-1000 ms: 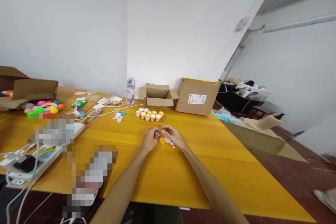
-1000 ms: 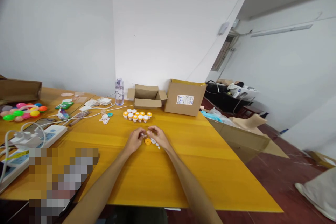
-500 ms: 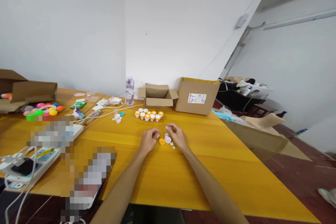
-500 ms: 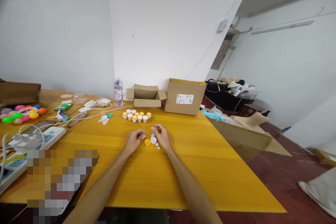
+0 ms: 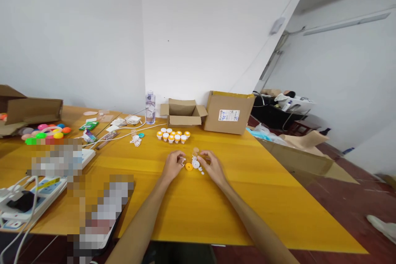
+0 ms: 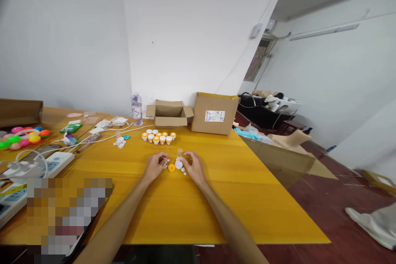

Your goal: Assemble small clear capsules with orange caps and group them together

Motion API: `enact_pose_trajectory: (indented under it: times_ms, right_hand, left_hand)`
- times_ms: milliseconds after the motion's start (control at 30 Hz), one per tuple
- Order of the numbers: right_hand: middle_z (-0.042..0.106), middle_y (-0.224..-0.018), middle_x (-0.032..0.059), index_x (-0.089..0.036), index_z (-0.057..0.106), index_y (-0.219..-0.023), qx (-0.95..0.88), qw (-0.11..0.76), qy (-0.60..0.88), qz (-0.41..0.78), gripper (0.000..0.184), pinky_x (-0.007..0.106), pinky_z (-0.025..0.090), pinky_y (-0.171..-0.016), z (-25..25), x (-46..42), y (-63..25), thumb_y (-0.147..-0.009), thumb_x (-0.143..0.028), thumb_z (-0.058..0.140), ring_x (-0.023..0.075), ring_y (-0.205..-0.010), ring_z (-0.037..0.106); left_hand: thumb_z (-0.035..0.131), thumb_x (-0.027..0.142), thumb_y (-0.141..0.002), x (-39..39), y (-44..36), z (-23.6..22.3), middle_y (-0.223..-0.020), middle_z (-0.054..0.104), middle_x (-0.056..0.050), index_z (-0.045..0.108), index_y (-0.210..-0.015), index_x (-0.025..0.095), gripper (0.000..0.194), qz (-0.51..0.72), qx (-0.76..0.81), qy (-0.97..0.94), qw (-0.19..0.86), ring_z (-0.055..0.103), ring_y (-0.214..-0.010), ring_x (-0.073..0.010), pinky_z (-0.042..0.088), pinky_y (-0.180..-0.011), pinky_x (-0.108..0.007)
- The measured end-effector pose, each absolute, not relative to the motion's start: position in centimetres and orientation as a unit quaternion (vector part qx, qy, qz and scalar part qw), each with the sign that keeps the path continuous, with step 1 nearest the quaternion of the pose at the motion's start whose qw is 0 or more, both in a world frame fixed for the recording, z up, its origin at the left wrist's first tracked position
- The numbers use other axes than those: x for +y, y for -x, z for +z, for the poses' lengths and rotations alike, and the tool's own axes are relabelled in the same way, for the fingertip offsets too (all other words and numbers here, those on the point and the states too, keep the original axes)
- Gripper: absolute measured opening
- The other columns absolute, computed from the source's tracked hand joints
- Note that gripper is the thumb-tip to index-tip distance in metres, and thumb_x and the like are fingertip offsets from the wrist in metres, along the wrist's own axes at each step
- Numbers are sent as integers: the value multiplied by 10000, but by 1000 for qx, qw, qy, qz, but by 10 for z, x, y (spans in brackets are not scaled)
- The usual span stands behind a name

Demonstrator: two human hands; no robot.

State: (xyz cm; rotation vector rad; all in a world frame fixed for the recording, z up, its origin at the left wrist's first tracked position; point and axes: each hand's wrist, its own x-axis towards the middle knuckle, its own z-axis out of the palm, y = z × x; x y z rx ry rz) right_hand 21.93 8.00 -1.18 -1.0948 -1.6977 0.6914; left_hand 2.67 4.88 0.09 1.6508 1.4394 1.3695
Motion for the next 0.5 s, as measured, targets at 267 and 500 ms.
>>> enact_pose_trajectory:
  times_ms: [267, 500]
  right_hand:
    - [672, -1033, 71, -250, 651, -891, -795, 405, 422, 162, 134, 423, 483, -914, -7, 58, -220, -797, -343, 672, 266, -1013, 619]
    - [681, -973, 56, -238, 617, -886, -811, 384, 424, 122, 58, 388, 485, -869, -7, 56, -219, -830, -253, 614, 240, -955, 625]
  left_hand:
    - [630, 82, -743, 44, -28, 4, -957, 674, -52, 717, -821, 230, 188, 441, 542, -693, 179, 577, -1021, -239, 453, -954, -400]
    - [662, 133, -760, 41, -28, 2, -1124, 632, -63, 733, -810, 252, 148, 382, 546, -732, 143, 522, -1141, -269, 424, -978, -426]
